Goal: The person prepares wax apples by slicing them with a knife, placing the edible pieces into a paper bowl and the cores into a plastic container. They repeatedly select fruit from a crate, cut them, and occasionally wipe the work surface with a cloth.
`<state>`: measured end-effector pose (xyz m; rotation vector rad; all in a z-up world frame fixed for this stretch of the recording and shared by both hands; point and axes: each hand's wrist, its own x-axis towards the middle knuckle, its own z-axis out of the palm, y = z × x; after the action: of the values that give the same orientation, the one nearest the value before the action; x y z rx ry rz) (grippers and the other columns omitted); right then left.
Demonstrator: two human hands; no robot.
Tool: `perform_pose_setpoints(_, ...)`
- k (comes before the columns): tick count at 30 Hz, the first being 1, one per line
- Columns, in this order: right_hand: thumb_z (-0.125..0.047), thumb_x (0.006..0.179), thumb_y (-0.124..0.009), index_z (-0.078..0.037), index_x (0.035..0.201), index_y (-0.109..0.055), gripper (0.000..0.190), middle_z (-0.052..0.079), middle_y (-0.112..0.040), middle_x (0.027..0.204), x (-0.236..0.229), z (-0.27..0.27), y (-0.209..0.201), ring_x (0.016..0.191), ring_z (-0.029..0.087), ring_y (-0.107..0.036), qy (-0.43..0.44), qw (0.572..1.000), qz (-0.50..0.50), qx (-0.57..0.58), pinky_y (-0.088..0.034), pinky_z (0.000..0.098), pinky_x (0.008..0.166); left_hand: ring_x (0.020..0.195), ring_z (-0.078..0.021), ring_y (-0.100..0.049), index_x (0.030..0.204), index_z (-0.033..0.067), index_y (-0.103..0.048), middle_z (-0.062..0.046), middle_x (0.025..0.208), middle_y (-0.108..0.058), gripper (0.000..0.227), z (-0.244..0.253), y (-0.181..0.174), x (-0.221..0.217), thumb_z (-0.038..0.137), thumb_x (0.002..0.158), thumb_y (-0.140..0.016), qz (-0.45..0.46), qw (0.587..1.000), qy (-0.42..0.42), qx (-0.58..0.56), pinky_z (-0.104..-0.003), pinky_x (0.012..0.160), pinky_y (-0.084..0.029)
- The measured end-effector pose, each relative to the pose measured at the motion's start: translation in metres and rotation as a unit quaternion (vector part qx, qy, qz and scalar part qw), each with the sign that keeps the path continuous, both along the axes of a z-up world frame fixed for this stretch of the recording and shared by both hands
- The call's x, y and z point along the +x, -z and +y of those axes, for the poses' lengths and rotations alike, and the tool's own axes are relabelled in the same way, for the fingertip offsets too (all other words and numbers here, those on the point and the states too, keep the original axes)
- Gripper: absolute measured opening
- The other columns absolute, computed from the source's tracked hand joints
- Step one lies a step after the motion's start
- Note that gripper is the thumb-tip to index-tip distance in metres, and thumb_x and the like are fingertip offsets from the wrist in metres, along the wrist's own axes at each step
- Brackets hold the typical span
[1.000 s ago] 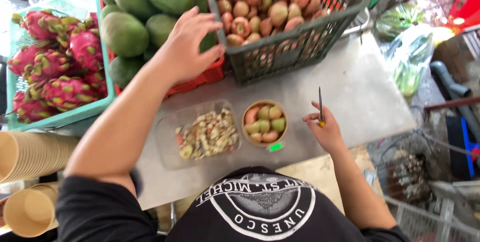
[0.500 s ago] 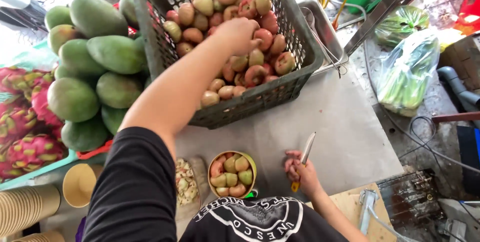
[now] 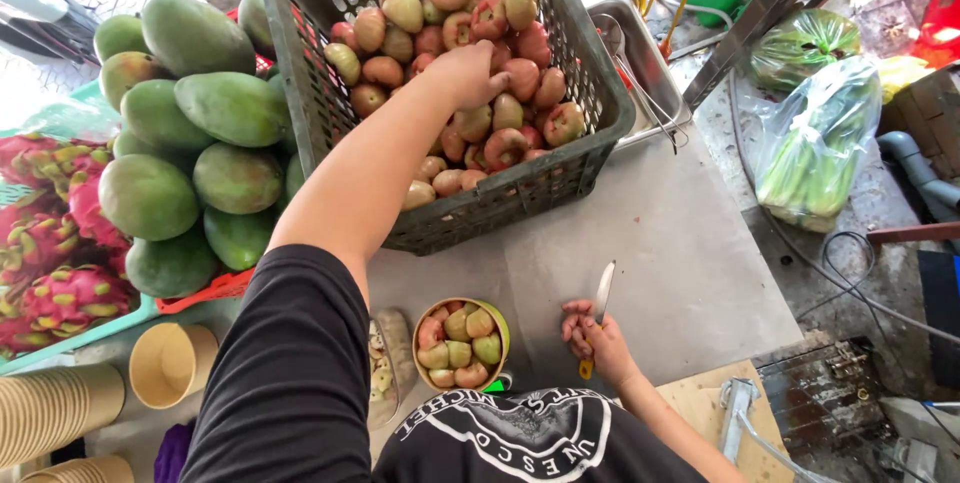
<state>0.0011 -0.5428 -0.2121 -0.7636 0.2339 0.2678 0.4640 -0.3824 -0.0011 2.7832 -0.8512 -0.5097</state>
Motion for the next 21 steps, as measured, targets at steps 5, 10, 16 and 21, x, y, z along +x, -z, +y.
perform_pose_setpoints(5,-0.018,0.106,-0.049,0.001,0.13,-0.054,0.03,0.011,-0.061,0.09,-0.002,0.005,-0.003,0.055,0.007,-0.041,0.003,0.998,-0.039,-0.052,-0.038,0.0233,0.052,0.117,-0.0392,-0.059,0.131,0.0012,-0.048,-0.024,0.126,-0.06,0.073,-0.019,-0.017,-0.028,0.049,0.083,-0.076,-0.022,1.0,-0.001,0.008,-0.047,0.097,-0.048)
perform_pose_setpoints(10,-0.024,0.106,-0.05,0.0,0.13,-0.054,0.034,0.011,-0.062,0.09,-0.001,0.005,-0.001,0.055,0.006,-0.041,0.02,0.997,-0.067,-0.029,-0.038,0.0234,0.051,0.111,-0.0457,-0.059,0.123,-0.0089,-0.047,-0.034,0.12,-0.06,0.071,-0.031,0.02,-0.031,0.042,0.085,-0.078,-0.127,0.987,0.009,-0.095,-0.047,0.093,-0.048)
perform_pose_setpoints(16,-0.042,0.103,-0.048,-0.009,0.14,-0.044,0.05,0.012,-0.061,0.084,0.01,0.008,-0.003,0.049,0.009,-0.039,0.036,0.999,-0.033,0.007,-0.034,0.0249,0.045,0.095,-0.0228,-0.074,0.108,-0.0005,-0.065,-0.011,0.098,-0.076,0.044,0.013,-0.026,-0.019,0.041,0.091,-0.064,0.013,0.953,-0.026,-0.3,-0.036,0.086,-0.057)
perform_pose_setpoints(21,-0.053,0.109,-0.033,-0.017,0.147,-0.04,0.053,0.007,-0.055,0.077,0.004,0.014,-0.019,0.05,0.009,-0.038,0.059,0.997,-0.04,-0.014,-0.034,0.0249,0.045,0.092,-0.0232,-0.067,0.117,0.0041,-0.071,-0.01,0.107,-0.077,0.055,0.093,-0.09,-0.079,0.052,0.104,-0.047,0.139,0.883,-0.068,-0.443,-0.033,0.076,-0.052)
